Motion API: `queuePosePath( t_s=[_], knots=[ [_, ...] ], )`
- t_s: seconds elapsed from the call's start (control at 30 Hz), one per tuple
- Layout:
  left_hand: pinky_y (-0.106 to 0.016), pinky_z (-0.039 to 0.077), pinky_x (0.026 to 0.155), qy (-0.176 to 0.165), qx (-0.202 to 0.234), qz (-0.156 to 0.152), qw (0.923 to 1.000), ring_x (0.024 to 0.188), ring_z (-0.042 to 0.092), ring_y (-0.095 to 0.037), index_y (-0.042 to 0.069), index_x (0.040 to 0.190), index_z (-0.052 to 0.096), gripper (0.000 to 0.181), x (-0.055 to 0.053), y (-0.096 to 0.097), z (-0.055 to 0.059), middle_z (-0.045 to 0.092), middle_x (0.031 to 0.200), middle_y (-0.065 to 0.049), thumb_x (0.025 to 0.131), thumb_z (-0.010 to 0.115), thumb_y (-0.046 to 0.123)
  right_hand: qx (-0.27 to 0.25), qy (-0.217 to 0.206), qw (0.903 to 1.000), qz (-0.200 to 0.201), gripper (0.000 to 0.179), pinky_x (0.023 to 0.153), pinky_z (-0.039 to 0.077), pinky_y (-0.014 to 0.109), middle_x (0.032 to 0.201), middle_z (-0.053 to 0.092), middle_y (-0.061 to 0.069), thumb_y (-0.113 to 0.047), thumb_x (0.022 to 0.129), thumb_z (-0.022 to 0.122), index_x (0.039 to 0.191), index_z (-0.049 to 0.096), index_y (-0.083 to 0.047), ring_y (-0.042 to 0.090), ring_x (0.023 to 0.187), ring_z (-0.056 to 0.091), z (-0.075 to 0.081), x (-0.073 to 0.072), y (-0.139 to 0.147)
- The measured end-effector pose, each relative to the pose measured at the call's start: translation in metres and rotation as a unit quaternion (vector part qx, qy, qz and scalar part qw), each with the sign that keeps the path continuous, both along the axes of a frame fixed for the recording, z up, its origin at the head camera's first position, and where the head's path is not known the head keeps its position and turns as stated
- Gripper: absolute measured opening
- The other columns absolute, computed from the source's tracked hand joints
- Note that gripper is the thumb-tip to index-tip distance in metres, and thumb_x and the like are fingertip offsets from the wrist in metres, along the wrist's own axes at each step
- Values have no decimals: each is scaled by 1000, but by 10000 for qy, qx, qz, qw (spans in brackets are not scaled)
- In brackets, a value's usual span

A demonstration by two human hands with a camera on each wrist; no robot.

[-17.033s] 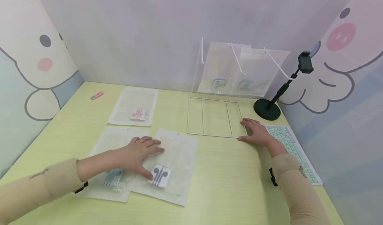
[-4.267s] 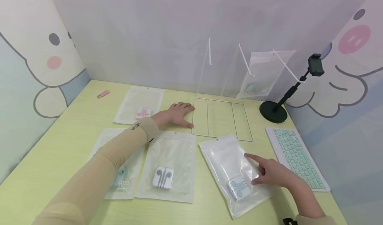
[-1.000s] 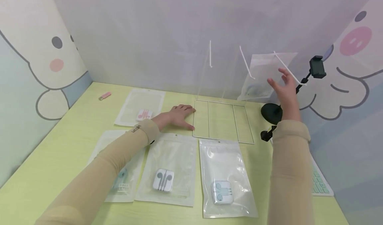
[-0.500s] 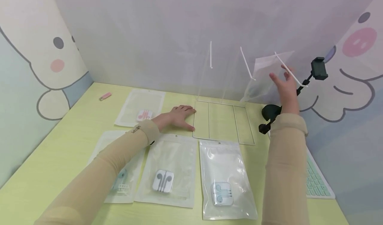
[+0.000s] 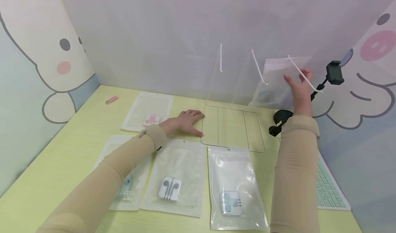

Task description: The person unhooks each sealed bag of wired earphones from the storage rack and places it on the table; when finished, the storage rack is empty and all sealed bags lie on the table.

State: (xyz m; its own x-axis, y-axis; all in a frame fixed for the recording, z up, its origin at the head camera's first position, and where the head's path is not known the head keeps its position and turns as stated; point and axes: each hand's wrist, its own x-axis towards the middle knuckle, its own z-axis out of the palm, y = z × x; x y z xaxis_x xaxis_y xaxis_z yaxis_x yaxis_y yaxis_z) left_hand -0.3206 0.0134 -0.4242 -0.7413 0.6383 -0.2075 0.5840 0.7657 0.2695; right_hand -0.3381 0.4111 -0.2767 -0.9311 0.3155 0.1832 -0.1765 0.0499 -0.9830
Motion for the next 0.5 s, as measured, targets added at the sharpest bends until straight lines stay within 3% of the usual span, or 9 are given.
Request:
queuePosePath(
  t_s=[0.1, 0.2, 0.33, 0.4, 0.5],
  knots=[
    [-53, 17, 112, 28, -22, 4, 10000, 143, 14, -29, 23, 151, 21, 96, 1, 0, 1, 16, 157, -5, 76, 56, 73, -159, 50, 9997, -159, 52, 110, 21, 20, 139, 27, -9, -11, 81, 73, 117, 38, -22, 4, 132, 20, -3, 0, 4],
    [-53, 18, 111, 56, -43, 11, 10000, 143, 15, -29, 24, 151, 22, 96, 1, 0, 2, 17, 157, -6, 76, 56, 73, -241, 133, 9991, -313, 45, 88, 36, 15, 115, 40, -7, -13, 78, 77, 110, 46, -19, 2, 107, 37, -7, 2, 9],
    [-53, 18, 111, 43, -34, -8, 10000, 143, 15, -29, 23, 151, 21, 96, 0, 1, 2, 17, 157, -6, 76, 56, 73, -283, 280, 9982, -441, 33, 59, 35, 14, 77, 40, -1, -16, 75, 79, 99, 56, -14, 8, 70, 37, -12, 9, 14],
    [-53, 18, 111, 35, -38, -25, 10000, 143, 14, -29, 23, 151, 21, 96, 0, 1, 1, 16, 157, -6, 76, 55, 73, -241, 275, 9982, -466, 27, 59, 38, 14, 74, 43, -1, -18, 76, 79, 96, 61, -13, 9, 67, 38, -14, 14, 15],
    [-52, 18, 112, 67, -84, -38, 9999, 143, 14, -29, 23, 151, 20, 97, -2, 3, 0, 16, 157, -6, 76, 54, 74, -86, 221, 9984, -521, 23, 65, 38, 13, 82, 51, -4, -21, 77, 78, 95, 69, -10, 8, 75, 42, -19, 21, 17]
  ],
)
